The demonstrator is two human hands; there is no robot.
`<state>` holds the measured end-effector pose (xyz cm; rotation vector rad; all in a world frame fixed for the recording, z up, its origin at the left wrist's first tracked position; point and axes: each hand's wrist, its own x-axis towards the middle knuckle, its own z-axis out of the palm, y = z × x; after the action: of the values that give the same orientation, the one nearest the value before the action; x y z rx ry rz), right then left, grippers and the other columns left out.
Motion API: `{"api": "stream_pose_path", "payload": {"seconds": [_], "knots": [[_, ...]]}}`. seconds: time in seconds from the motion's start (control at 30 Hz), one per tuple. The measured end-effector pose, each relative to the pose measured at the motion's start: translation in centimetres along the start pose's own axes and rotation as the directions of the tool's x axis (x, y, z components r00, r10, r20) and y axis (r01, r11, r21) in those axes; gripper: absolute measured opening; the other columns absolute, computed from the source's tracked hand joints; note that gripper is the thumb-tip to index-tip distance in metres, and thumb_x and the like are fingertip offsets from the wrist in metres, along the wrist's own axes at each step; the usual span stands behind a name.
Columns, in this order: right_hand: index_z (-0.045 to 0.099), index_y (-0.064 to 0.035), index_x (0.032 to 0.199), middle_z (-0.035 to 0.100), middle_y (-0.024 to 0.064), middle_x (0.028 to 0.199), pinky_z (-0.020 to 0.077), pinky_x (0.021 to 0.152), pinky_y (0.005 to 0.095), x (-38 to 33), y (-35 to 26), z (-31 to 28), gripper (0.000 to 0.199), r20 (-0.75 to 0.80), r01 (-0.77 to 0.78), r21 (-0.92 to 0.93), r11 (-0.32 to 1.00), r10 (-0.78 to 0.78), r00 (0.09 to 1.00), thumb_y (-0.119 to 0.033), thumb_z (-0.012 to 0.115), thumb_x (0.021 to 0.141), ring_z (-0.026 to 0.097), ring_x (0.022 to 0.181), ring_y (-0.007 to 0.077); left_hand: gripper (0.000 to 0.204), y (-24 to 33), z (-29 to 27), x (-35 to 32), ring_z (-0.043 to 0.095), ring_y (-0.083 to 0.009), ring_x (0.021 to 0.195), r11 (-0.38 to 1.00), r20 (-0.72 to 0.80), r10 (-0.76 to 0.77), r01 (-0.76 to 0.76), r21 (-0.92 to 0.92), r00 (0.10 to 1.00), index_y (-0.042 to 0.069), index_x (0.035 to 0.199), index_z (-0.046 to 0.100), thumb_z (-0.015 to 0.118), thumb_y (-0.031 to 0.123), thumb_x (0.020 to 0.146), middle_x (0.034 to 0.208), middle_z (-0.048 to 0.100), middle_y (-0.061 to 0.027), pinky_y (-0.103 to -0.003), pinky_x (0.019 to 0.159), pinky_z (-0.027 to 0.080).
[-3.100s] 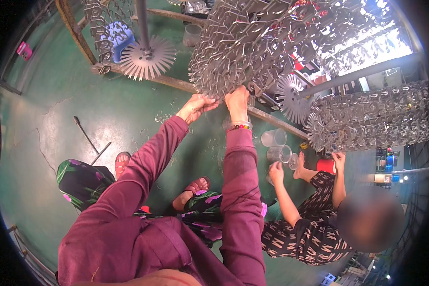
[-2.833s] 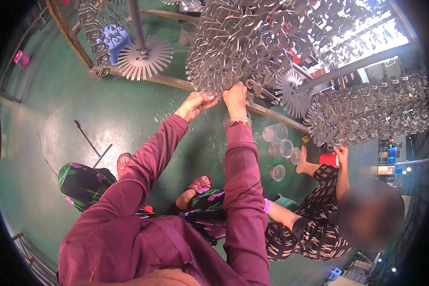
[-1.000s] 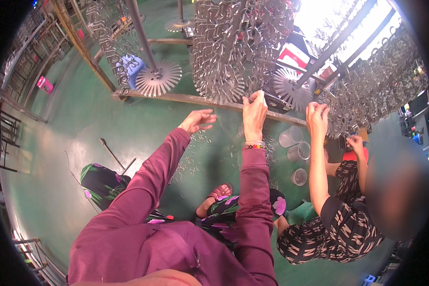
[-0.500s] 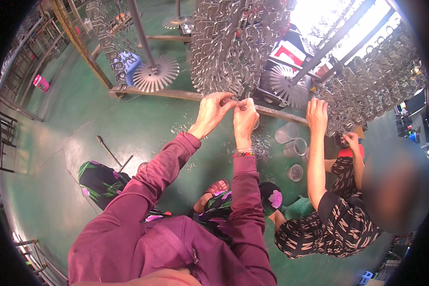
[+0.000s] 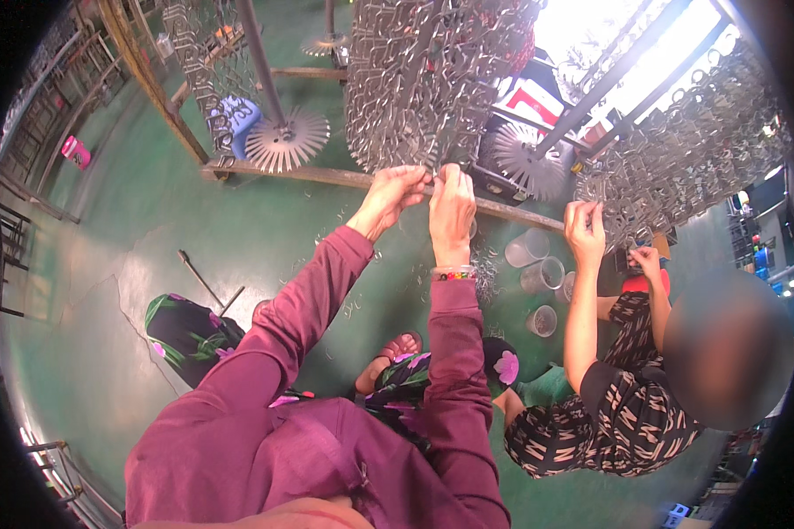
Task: The person sits on the floor and repeatedly picks up small metal hooks from the ground, then attaches them to a hanging metal rack. The person works continuously, handling hooks one at a time and placing them onto the rack.
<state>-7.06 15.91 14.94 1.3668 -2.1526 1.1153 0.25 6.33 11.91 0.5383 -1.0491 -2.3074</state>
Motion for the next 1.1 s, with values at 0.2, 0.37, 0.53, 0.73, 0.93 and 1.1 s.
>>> {"api": "stream_pose_path", "payload": {"seconds": [0.2,0.37,0.53,0.73,0.93,1.1], "knots": [[0.062,0.0004,0.087,0.064,0.0179,0.087,0.0484,0.075,0.0411,0.3,1.4,1.9,0.010,-0.146,0.156,0.005,0.988,-0.153,0.977,-0.006,0.061,0.080,0.061,0.084,0.0350,0.013,-2.8,-1.7,2.6,0.060,-0.0210,0.090,0.716,0.142,-0.149,0.206,-0.667,0.979,-0.006,0.099,0.057,0.057,0.003,0.089,0.099,0.060,-0.0145,-0.028,0.079,0.056],[0.063,-0.0036,0.088,0.064,0.0139,0.084,0.0493,0.068,0.0384,-2.1,1.3,-0.1,0.012,0.071,0.139,-0.278,0.950,-0.124,0.990,-0.013,0.062,0.081,0.062,0.078,0.0320,0.015,-3.7,-2.7,2.2,0.061,-0.0150,0.070,0.976,0.127,-0.194,0.204,-0.074,0.973,-0.001,0.092,0.060,0.055,0.013,0.089,0.080,0.064,-0.0089,-0.029,0.063,0.054],[0.062,-0.0065,0.085,0.063,0.0097,0.083,0.0496,0.067,0.0361,-11.4,1.4,0.2,0.007,0.330,0.261,-0.019,0.965,-0.241,0.913,-0.010,0.063,0.080,0.061,0.079,0.0276,0.018,-3.1,-8.7,-5.9,0.060,-0.0127,0.070,0.731,0.081,-0.408,0.272,0.626,0.909,0.002,0.092,0.066,0.062,0.017,0.084,0.081,0.067,-0.0059,-0.029,0.064,0.053],[0.056,-0.0043,0.091,0.061,0.0110,0.084,0.0499,0.070,0.0389,-17.1,-1.0,3.2,0.014,0.502,0.035,-0.121,0.992,0.031,0.864,-0.006,0.062,0.078,0.060,0.084,0.0285,0.020,-8.3,-10.0,-13.0,0.063,-0.0146,0.059,0.508,-0.143,0.080,0.083,0.857,0.986,0.001,0.086,0.068,0.064,0.021,0.083,0.069,0.067,-0.0085,-0.030,0.058,0.051],[0.058,-0.0027,0.095,0.063,0.0164,0.081,0.0501,0.066,0.0447,-19.1,0.4,3.7,0.015,0.596,0.059,-0.011,0.998,-0.041,0.802,-0.005,0.054,0.081,0.063,0.076,0.0357,0.018,-11.9,-14.4,-14.1,0.064,-0.0385,0.079,-0.044,-0.026,-0.484,0.005,0.999,0.875,0.002,0.083,0.068,0.061,0.017,0.074,0.085,0.066,-0.0205,-0.046,0.071,0.052],[0.066,-0.0072,0.098,0.068,0.0122,0.085,0.0514,0.067,0.0300,-14.0,1.4,-0.4,0.019,0.515,-0.292,0.013,0.956,0.244,0.822,-0.004,0.063,0.079,0.067,0.075,0.0208,0.020,-20.5,-23.5,-19.8,0.066,-0.0326,0.078,-0.182,-0.199,-0.538,0.118,0.976,0.819,0.004,0.084,0.070,0.067,0.021,0.074,0.078,0.067,-0.0172,-0.042,0.072,0.051]]}}
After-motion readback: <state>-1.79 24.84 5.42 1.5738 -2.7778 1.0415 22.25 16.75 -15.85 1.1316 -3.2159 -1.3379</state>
